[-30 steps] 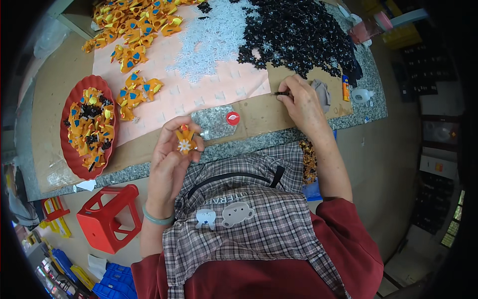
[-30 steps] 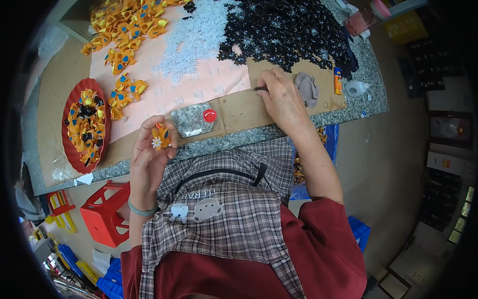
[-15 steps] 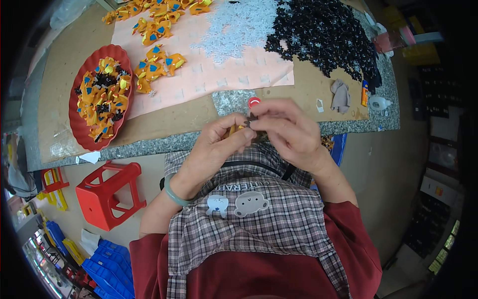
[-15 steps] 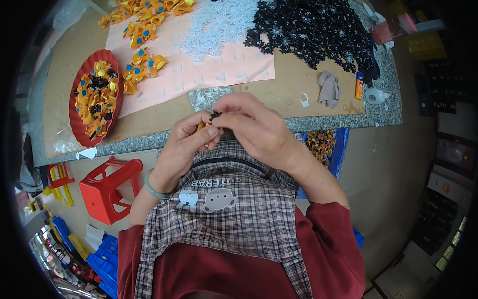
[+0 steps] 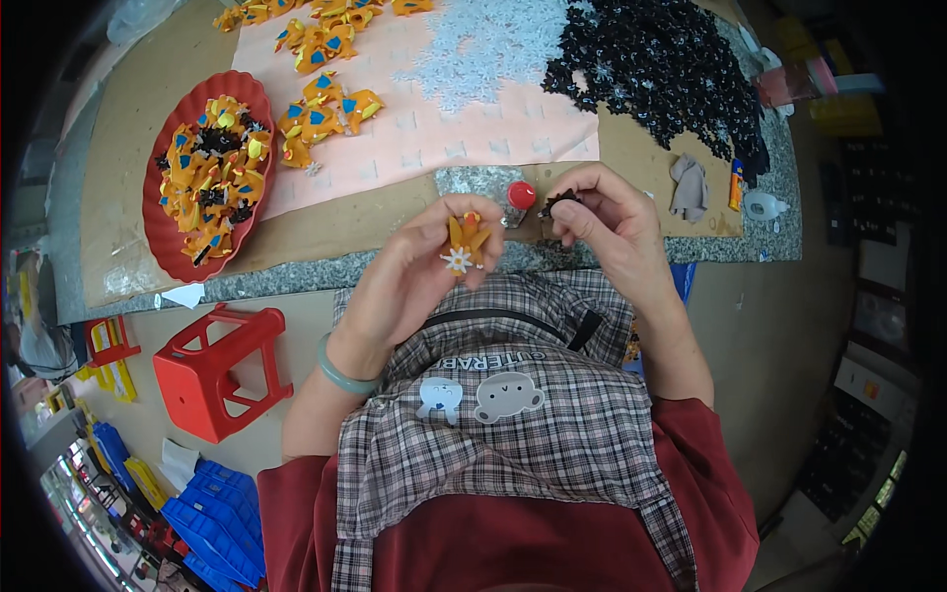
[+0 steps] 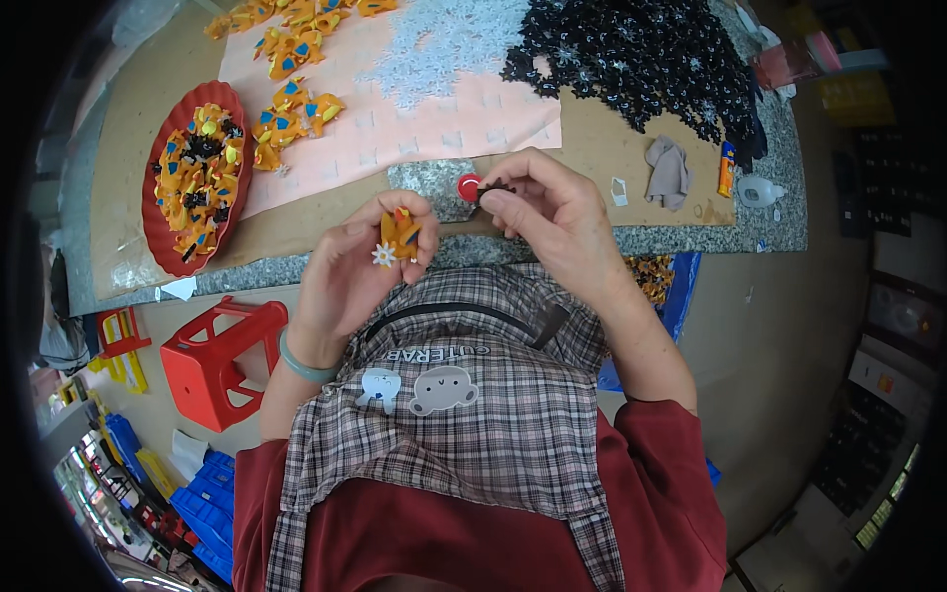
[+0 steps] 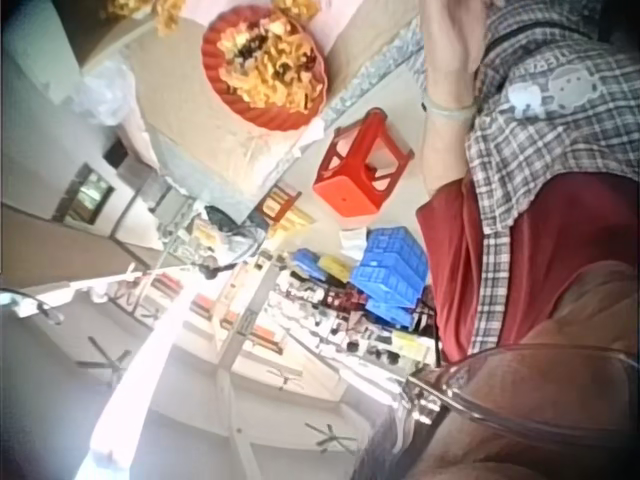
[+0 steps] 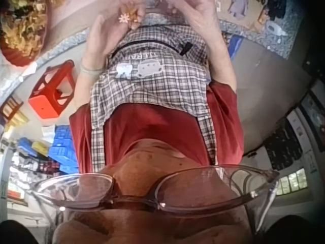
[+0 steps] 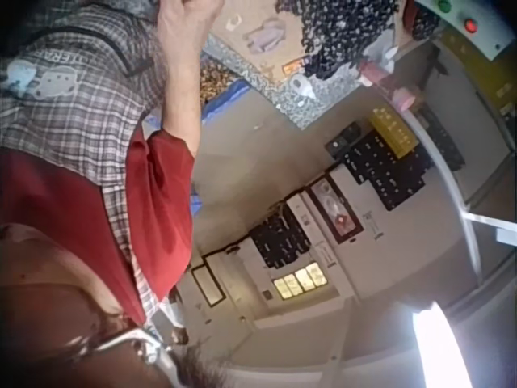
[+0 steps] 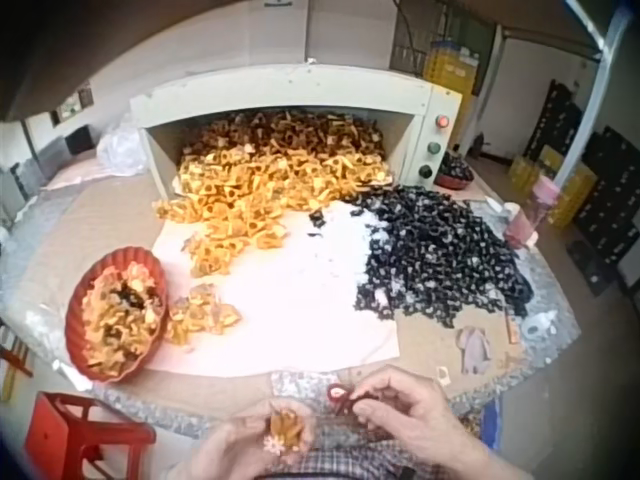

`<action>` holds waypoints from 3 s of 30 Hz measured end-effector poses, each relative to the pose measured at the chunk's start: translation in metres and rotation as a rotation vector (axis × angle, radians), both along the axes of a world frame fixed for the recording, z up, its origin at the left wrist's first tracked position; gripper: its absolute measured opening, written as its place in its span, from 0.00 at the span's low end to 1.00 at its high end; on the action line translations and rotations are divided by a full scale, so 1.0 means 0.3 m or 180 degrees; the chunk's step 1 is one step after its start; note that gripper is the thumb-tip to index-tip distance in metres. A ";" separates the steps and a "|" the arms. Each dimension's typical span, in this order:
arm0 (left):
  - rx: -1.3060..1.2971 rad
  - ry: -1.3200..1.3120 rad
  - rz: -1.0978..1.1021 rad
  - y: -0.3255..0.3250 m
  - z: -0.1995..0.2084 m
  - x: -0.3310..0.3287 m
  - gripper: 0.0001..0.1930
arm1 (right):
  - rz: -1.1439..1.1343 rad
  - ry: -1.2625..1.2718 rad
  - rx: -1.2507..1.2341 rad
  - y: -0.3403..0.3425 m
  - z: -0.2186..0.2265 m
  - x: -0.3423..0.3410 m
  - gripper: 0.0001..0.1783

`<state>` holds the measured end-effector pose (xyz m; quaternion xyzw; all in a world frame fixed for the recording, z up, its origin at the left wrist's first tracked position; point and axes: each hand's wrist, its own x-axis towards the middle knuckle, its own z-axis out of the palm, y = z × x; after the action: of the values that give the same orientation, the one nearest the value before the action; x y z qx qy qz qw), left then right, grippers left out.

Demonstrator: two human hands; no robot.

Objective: The person assembles craft figurines by gluing small decorative pieces onto them by hand. The person also adjusts and fastens a buckle on a strap before assembling additional figurines.

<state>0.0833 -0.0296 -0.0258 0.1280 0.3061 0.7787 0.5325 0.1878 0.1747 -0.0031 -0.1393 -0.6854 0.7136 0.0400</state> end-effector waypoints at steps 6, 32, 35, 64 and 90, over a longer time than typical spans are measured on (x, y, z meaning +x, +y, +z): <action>0.0183 -0.0161 0.0043 -0.007 -0.026 -0.005 0.23 | -0.0095 -0.0139 0.0196 0.008 -0.023 -0.001 0.05; -0.0387 0.0285 0.0168 -0.023 -0.030 0.009 0.19 | -0.0016 0.0817 0.2819 0.002 -0.079 -0.046 0.09; -0.0398 0.0294 0.0175 -0.025 -0.032 0.015 0.20 | 0.0031 0.0912 0.2922 0.001 -0.090 -0.048 0.09; -0.1454 0.0981 0.0880 0.027 -0.012 0.037 0.14 | 0.0263 0.1063 0.1994 -0.176 0.008 0.002 0.11; -0.2025 0.2360 0.1165 0.015 -0.010 0.036 0.13 | 0.0717 0.1208 0.3022 -0.185 0.004 0.004 0.14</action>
<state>0.0940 -0.0251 -0.0288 0.1713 0.7130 0.6298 0.2561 0.1891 0.1193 -0.0018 0.1005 -0.9249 0.3369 0.1452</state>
